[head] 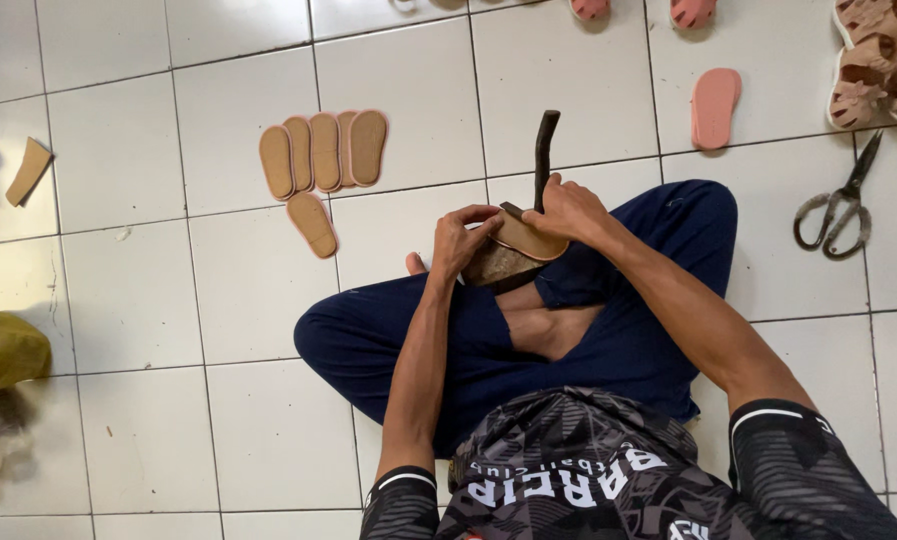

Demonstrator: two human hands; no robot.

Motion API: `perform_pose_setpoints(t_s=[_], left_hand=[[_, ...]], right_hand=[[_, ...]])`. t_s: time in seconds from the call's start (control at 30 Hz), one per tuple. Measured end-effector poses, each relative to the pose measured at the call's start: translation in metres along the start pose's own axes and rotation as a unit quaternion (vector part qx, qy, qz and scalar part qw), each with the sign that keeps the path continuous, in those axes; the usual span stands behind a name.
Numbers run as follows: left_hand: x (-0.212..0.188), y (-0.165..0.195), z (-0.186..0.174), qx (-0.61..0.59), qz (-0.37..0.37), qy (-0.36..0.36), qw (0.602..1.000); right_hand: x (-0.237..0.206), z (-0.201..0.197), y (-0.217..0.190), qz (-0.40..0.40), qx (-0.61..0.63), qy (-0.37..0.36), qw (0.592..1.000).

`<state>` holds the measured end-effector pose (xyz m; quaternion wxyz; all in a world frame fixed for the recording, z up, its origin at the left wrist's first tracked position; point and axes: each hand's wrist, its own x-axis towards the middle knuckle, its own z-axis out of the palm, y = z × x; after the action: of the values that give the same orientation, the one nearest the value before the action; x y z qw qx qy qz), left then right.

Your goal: The person sits on the floor and uses a curved metal tool to repeatedly press and shape the edges of a shoe sole placed on a wooden block. The person works on one sole at a time, rotating it to treat different sections of the perimeter.

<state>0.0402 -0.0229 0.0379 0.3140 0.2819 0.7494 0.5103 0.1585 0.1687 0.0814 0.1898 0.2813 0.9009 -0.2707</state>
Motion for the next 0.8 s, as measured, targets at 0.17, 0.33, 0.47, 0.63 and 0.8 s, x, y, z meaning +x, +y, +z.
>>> perform_pose_setpoints(t_s=[0.17,0.33,0.47,0.63,0.8], left_hand=[[0.001,0.000,0.000,-0.008,-0.008,0.001,1.000],[0.001,0.001,0.000,-0.010,-0.019,0.003,1.000],[0.001,0.001,-0.001,-0.011,-0.018,-0.004,1.000],[0.003,-0.002,-0.003,-0.014,-0.015,-0.017,1.000],[0.003,-0.006,-0.004,0.017,0.032,-0.008,0.999]], right_hand=[[-0.001,-0.001,-0.005,-0.015,-0.036,-0.006,0.999],[-0.005,0.007,0.002,-0.049,-0.054,0.025,0.997],[-0.007,0.009,0.007,-0.069,-0.064,0.043,0.995],[-0.006,-0.004,0.006,-0.097,-0.101,0.014,0.990],[-0.005,-0.011,0.006,-0.071,-0.049,0.056,0.995]])
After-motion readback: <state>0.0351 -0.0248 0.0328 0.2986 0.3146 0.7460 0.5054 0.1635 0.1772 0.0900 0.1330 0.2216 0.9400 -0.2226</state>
